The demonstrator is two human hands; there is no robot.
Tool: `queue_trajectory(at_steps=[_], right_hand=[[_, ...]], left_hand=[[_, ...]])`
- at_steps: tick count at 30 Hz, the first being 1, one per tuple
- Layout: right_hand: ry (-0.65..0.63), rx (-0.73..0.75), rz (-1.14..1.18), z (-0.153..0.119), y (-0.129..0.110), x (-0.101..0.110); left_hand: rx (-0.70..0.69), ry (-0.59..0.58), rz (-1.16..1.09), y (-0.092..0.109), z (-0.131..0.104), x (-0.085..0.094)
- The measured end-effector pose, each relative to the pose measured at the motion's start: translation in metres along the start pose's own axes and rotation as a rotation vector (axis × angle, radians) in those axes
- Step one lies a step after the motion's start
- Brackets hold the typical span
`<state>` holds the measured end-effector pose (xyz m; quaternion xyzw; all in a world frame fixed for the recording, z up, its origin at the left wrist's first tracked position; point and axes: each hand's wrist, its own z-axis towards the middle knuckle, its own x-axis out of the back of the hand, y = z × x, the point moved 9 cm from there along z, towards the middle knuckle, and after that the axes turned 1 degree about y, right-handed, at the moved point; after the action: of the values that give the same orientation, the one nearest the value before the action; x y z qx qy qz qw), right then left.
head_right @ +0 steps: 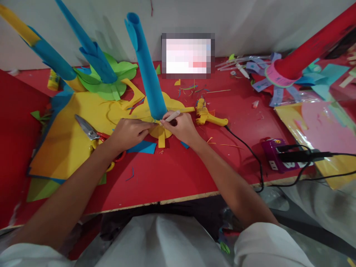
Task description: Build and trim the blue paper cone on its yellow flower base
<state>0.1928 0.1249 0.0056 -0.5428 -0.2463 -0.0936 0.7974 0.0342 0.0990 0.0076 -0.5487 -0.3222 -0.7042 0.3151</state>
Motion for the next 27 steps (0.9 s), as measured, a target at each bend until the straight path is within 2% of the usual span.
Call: queue_trajectory(at_steps=[10,20,27], right_hand=[[-0.017,-0.002,0.007,0.0001,0.0009,-0.0016],[0.025,-0.071,0.027,-0.0005,0.0077,0.0025],[-0.007,-0.028,0.071,-0.0008,0.0023,0.0]], left_hand=[[0.001,-0.047,0.042,0.0015,0.0004,-0.001],[-0.018,0.005,0.053,0.0029,-0.0005,0.0023],[-0.045,0.025,0.071,0.004,-0.0008,0.002]])
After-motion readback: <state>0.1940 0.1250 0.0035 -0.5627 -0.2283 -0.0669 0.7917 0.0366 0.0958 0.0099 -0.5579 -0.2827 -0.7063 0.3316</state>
